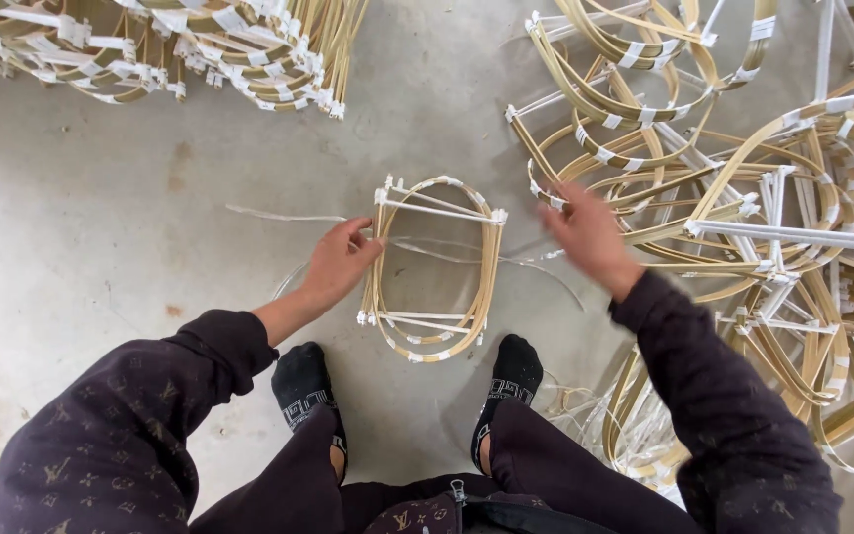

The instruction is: The recorder is assembling small square bamboo frames using plastic zip ties and curved bamboo strips.

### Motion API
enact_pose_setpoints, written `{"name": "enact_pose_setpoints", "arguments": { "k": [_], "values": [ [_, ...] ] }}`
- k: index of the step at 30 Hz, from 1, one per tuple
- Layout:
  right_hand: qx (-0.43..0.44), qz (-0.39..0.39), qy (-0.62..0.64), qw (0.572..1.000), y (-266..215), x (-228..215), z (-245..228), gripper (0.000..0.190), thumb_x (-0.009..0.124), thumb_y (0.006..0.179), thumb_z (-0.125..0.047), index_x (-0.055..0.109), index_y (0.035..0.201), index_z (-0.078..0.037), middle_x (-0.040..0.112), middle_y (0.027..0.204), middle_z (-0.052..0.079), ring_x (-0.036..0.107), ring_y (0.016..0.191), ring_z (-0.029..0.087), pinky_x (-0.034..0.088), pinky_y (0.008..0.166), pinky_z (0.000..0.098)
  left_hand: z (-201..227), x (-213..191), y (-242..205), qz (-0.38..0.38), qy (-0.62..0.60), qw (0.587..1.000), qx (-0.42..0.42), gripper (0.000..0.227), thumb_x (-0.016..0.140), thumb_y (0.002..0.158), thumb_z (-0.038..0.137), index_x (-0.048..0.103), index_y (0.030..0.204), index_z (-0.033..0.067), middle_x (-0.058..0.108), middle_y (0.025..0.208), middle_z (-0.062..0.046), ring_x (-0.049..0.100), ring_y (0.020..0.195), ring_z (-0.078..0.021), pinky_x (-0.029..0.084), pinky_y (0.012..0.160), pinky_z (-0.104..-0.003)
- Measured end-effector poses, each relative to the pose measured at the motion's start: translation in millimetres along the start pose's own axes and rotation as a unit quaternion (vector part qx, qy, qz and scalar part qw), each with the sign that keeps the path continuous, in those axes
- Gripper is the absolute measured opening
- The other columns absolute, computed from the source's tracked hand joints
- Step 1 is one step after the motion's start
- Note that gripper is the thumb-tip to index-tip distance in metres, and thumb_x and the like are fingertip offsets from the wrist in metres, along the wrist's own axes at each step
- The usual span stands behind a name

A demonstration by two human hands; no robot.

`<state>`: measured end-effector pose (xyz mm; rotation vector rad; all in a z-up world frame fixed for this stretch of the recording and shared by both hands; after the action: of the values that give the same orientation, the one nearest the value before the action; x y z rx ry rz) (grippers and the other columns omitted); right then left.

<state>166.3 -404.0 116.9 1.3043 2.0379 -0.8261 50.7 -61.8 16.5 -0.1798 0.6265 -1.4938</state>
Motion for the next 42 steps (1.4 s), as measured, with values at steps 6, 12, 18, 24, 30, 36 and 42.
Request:
{"name": "enact_pose_setpoints", "arguments": {
  "k": [6,12,18,24,30,36,42],
  "values": [
    [-0.045,0.181,-0.406,0.894,81.5,-99.6,69.3,0.048,0.068,0.084,-0.001,0.063,0.13,-0.012,0.065,0.129,0.013,0.068,0.092,0.034,0.049,0.071,0.0501,-6.5,12.8,1.3,0.007,0.108,0.989,0.102,0.077,0.074,0.079,0.021,0.044,0.148,0.0039,0.063,0.086,-0.013,0.063,0.075,-0.0261,0.053,0.07,-0.041],
    [-0.142,0.226,-0.306,0.914,58.6,-148.0,56.2,0.012,0.071,0.105,-0.002,0.063,0.111,-0.008,0.063,0.114,0.01,0.064,0.108,0.027,0.055,0.091,0.0389,2.2,13.8,7.4,-0.001,0.119,0.984,0.131,0.073,0.068,0.083,0.016,0.043,0.151,0.0054,0.062,0.092,-0.014,0.062,0.082,-0.0297,0.051,0.076,-0.044],
    [-0.225,0.37,-0.27,0.86,1.2,-204.0,-5.3,0.035,0.05,0.116,0.0,0.058,0.149,-0.007,0.065,0.141,0.004,0.068,0.125,0.019,0.059,0.109,0.0329,-0.6,21.7,25.6,0.011,0.148,0.976,0.16,0.069,0.067,0.085,0.016,0.047,0.15,0.0071,0.059,0.091,-0.014,0.061,0.084,-0.0315,0.05,0.077,-0.046],
    [-0.229,0.269,-0.033,0.935,-13.3,-178.3,-29.8,0.016,0.046,0.114,0.005,0.06,0.121,0.001,0.06,0.125,0.007,0.06,0.114,0.022,0.052,0.099,0.0289,-9.4,17.5,34.4,0.004,0.15,0.976,0.156,0.068,0.069,0.085,0.018,0.05,0.15,0.013,0.06,0.091,-0.013,0.061,0.082,-0.0292,0.05,0.076,-0.044],
    [-0.303,0.059,-0.147,0.94,21.4,-12.8,-115.3,0.015,0.07,0.101,-0.013,0.076,0.115,-0.013,0.071,0.099,0.007,0.062,0.097,0.027,0.052,0.084,0.0417,-14.9,11.8,37.2,-0.036,0.063,0.992,0.103,0.072,0.071,0.086,0.02,0.048,0.154,0.0171,0.066,0.085,-0.01,0.063,0.072,-0.0195,0.054,0.071,-0.036],
    [-0.264,-0.062,-0.133,0.953,60.2,47.7,-100.1,0.019,0.069,0.102,-0.024,0.076,0.118,-0.016,0.071,0.097,0.005,0.061,0.093,0.028,0.052,0.082,0.0419,-19.4,10.9,33.3,-0.074,-0.096,0.993,-0.003,0.063,0.064,0.092,0.021,0.047,0.151,0.0096,0.066,0.083,-0.007,0.065,0.063,-0.0128,0.058,0.058,-0.03],
    [-0.21,0.146,-0.367,0.895,122.4,-13.9,-2.2,0.043,0.076,0.099,-0.03,0.06,0.132,-0.008,0.068,0.119,0.013,0.061,0.102,0.034,0.049,0.09,0.0477,-19.3,-0.7,12.1,0.023,-0.048,0.999,0.012,0.048,0.066,0.097,0.03,0.061,0.138,0.0071,0.066,0.089,-0.006,0.063,0.069,-0.0142,0.055,0.064,-0.034]
  ]
}}
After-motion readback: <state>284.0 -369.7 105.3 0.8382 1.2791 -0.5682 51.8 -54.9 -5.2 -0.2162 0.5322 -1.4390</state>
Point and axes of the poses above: each hand's wrist, its own y-axis towards the middle knuckle, its own x-axis out of the palm, z = x × y, the point moved 5 cm from there along y, towards the middle knuckle
